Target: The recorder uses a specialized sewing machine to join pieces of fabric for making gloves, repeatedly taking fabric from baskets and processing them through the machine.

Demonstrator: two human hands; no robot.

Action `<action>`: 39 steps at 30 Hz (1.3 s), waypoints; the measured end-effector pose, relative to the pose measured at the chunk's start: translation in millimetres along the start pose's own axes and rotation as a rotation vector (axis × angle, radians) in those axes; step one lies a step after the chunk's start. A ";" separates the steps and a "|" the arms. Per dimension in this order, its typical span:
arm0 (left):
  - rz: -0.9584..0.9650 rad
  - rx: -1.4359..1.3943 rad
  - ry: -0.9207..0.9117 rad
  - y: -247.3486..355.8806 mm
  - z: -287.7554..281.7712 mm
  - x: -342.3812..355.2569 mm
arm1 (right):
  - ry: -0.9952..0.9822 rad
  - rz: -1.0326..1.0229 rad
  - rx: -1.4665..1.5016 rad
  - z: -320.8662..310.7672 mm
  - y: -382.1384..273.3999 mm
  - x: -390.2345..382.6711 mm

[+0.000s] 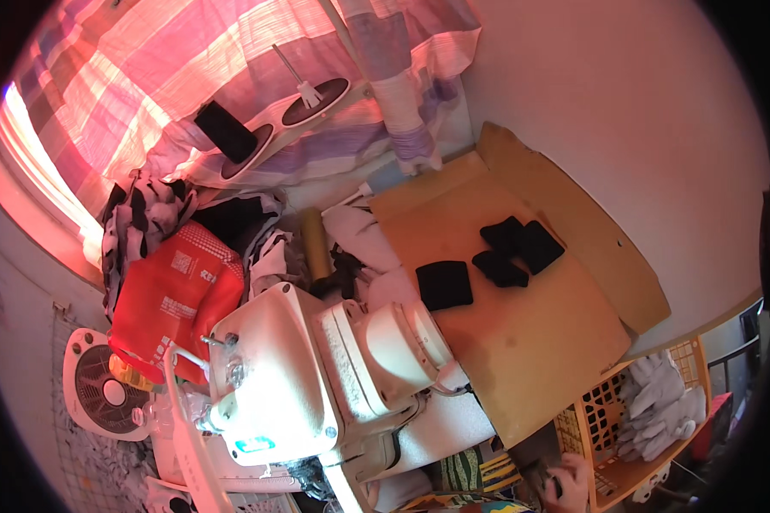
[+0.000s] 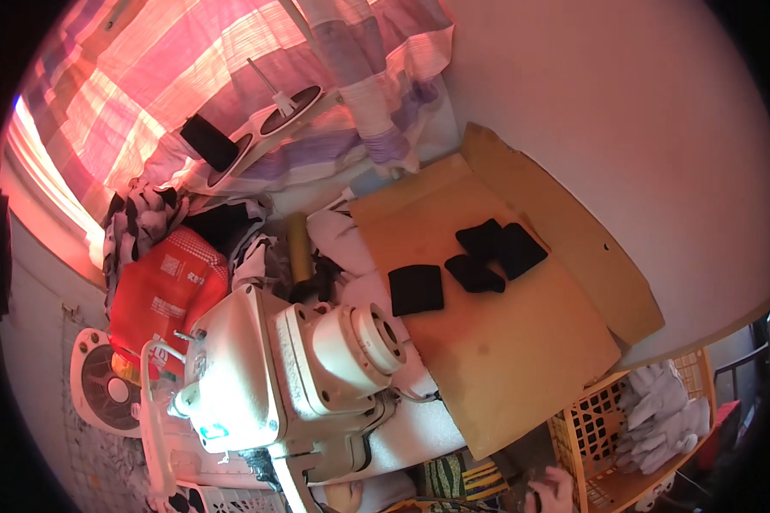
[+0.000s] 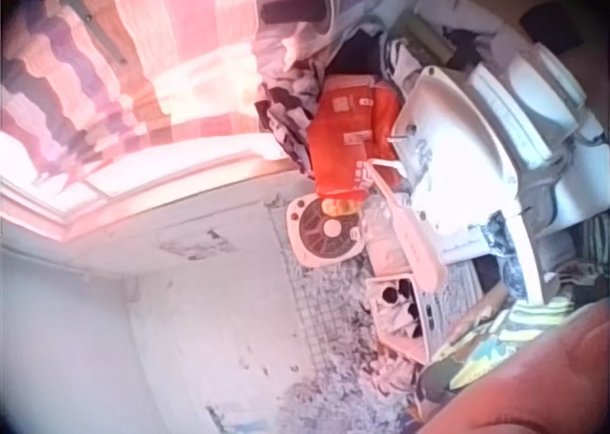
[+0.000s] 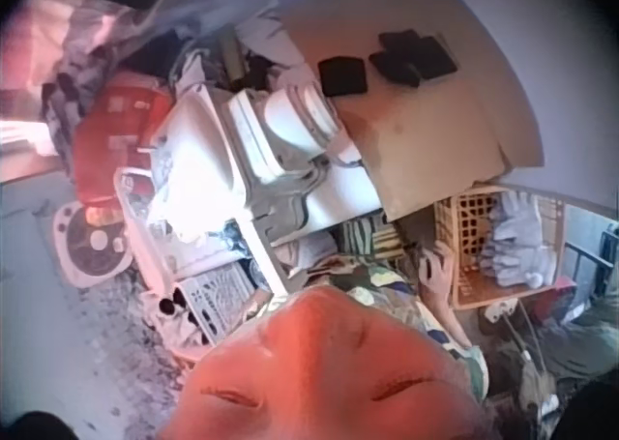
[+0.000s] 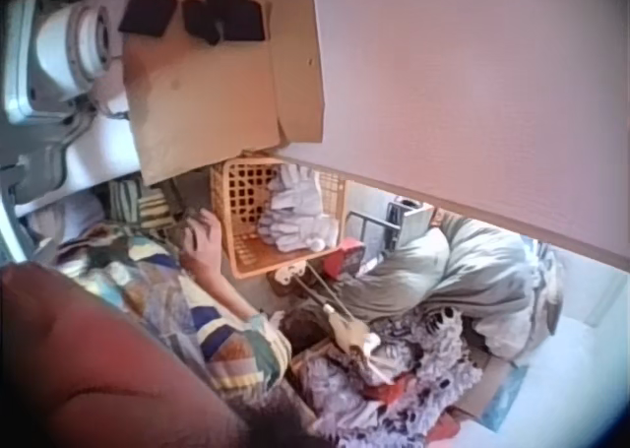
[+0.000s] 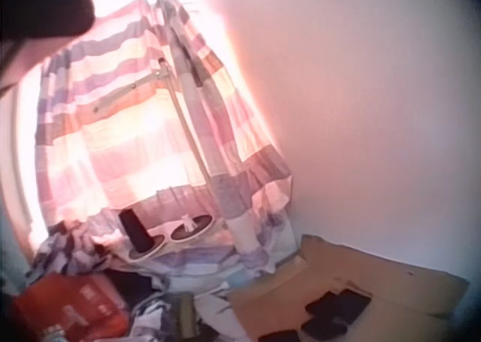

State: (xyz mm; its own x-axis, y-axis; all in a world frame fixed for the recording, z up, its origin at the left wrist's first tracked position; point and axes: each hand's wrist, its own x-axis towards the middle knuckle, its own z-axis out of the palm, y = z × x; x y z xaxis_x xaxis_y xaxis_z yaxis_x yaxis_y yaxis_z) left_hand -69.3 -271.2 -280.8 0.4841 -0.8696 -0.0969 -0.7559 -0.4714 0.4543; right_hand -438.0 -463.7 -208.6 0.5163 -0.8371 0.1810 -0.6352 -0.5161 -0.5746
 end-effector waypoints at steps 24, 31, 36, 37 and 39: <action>0.125 0.128 0.107 -0.8 16.4 13.2 | 0.044 -0.462 0.385 84.8 -79.3 385.4; 0.117 0.027 0.029 6.5 5.1 16.6 | -0.452 0.097 1.689 28.5 -89.4 401.2; 0.038 -0.053 -0.016 20.7 -1.8 17.9 | -0.468 0.128 1.746 1.7 -83.0 389.7; 0.048 0.023 0.014 16.8 2.1 14.1 | -0.459 0.126 1.767 -0.9 -80.6 385.9; 0.071 0.104 0.045 5.8 13.2 7.6 | -0.443 0.120 1.881 -7.8 -78.2 379.3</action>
State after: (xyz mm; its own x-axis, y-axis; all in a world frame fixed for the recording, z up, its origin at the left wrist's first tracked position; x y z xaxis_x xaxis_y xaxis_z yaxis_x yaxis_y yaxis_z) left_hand -75.8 -282.5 -290.6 0.4454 -0.8949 -0.0270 -0.8292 -0.4237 0.3645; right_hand -196.9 -742.2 -88.8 0.8016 -0.5936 0.0716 0.5063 0.6102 -0.6093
